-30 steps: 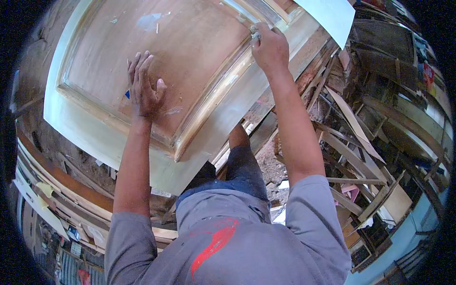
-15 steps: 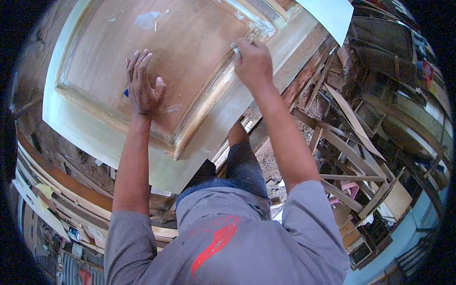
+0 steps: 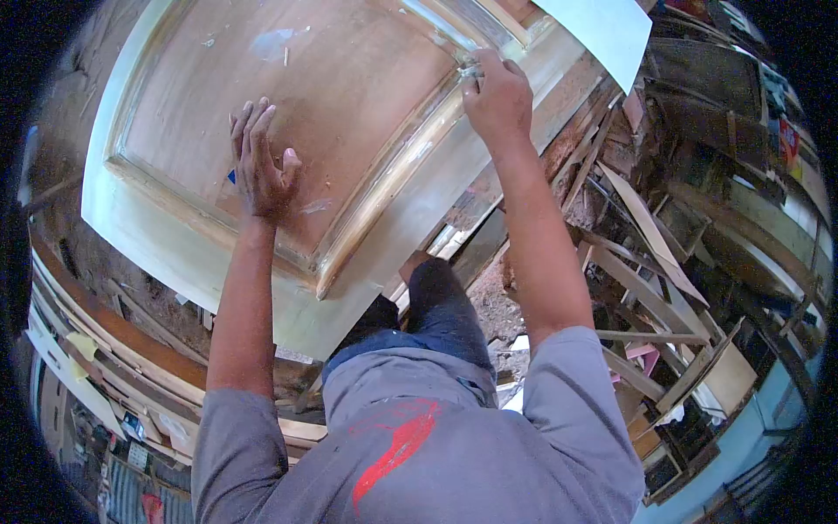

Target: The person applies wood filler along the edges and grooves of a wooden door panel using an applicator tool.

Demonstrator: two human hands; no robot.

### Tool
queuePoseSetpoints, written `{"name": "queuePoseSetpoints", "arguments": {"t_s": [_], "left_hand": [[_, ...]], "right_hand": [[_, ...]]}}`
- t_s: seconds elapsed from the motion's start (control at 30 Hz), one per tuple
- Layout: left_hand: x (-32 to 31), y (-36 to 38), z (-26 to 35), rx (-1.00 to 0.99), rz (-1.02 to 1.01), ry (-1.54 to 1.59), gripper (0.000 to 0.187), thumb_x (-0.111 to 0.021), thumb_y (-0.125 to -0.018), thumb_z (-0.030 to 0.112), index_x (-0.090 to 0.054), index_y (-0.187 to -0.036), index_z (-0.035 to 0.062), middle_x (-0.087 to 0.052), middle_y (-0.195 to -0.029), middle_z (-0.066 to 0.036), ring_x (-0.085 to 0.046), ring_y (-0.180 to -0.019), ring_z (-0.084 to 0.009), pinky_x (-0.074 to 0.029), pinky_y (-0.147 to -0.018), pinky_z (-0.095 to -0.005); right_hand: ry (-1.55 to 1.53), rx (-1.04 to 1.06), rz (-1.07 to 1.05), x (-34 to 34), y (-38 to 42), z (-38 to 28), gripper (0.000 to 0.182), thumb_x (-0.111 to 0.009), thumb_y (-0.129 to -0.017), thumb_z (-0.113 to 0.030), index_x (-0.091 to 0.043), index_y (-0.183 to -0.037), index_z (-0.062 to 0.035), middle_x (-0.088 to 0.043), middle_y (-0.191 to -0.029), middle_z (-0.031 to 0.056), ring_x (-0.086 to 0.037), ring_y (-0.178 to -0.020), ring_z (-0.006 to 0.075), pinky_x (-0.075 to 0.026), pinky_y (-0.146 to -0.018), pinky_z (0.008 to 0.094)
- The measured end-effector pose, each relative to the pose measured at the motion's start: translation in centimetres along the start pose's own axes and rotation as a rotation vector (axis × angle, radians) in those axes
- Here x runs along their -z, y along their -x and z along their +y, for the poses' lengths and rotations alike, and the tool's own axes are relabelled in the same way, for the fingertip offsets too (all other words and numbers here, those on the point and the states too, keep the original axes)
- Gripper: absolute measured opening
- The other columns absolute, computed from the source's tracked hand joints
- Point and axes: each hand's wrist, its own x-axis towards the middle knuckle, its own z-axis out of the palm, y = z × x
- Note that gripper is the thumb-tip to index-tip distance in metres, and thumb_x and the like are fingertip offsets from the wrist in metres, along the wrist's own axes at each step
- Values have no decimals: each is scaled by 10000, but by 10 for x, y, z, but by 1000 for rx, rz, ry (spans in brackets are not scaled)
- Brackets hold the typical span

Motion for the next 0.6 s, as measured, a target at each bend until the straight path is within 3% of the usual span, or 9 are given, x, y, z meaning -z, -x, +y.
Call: {"name": "queuePoseSetpoints", "arguments": {"t_s": [0.3,0.37,0.6], "left_hand": [[0,-1,1,29,10,-31,711,-622,-825,160,-554,-1528,72,-569,-1615,-178,-444,-1571,-425,-250,-1358,-630],[0,0,4,46,13,-35,678,-613,-868,186,-558,-1534,70,-578,-1620,-170,-461,-1567,-412,-248,-1362,-616],[-2,-1,0,29,32,-33,677,-612,-856,180,-561,-1522,72,-584,-1605,-175,-462,-1562,-425,-258,-1357,-621]], "right_hand": [[63,81,-123,-7,-10,-1,244,-760,-901,-79,-700,-1138,-88,-727,-956,207,-711,-978,437,-577,-882,558],[42,93,-141,-10,-4,-5,256,-759,-889,-70,-704,-1137,-96,-719,-944,206,-707,-968,440,-577,-877,558],[-79,127,-168,-15,30,-35,272,-760,-859,-42,-707,-1119,-100,-712,-927,201,-702,-961,438,-574,-851,555]]}}
